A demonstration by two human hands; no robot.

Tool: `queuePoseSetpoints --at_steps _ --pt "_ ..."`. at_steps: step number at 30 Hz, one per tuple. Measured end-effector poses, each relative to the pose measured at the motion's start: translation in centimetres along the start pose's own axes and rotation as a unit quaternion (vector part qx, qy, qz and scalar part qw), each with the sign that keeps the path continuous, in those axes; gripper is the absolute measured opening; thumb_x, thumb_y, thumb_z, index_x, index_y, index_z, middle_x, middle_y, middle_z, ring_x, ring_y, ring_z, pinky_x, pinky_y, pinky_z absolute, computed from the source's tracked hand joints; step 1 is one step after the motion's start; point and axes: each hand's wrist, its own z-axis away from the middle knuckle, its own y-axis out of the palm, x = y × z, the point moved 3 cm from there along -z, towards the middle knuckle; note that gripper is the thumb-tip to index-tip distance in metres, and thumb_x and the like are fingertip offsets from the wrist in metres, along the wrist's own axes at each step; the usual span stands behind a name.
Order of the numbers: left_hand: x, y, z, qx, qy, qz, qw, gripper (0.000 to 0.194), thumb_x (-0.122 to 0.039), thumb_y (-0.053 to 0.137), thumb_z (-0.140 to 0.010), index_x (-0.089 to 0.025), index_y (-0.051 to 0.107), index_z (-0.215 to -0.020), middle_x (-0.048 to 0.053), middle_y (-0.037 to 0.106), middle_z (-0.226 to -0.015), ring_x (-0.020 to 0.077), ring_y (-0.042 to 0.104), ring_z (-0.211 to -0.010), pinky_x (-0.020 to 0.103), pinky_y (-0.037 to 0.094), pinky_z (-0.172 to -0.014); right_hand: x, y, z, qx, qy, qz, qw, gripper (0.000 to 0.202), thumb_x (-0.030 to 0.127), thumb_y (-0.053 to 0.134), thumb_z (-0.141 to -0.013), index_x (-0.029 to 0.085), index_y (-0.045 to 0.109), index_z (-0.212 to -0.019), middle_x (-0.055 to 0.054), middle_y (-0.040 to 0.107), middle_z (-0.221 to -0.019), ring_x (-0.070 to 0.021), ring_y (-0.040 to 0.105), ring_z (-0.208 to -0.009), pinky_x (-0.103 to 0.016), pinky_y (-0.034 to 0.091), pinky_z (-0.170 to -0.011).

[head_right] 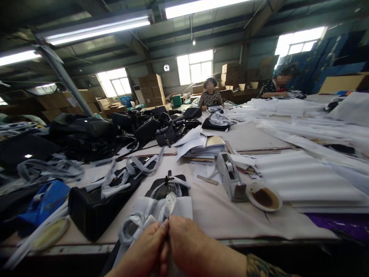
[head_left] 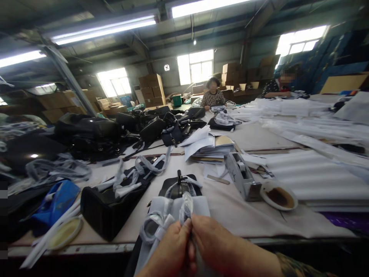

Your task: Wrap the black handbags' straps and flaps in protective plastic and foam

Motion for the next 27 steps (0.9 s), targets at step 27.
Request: queuePoseSetpoints --at_steps 27 --pt "-1.8 -1.6 0.9 -0.190 0.162 -0.503 0.827 0.014 -0.022 0.045 -0.092 -0.019 0.059 -0.092 0.013 0.073 -0.086 0.0272 0.070 -0.083 0.035 0.047 -0.074 -0.6 -2.1 -3.6 -0.030 -0.253 0.452 0.855 0.006 0.013 0.053 -0.085 0.018 0.054 -0.089 -0.006 0.061 -0.090 -0.0208 0.049 -0.086 -0.040 0.030 -0.098"
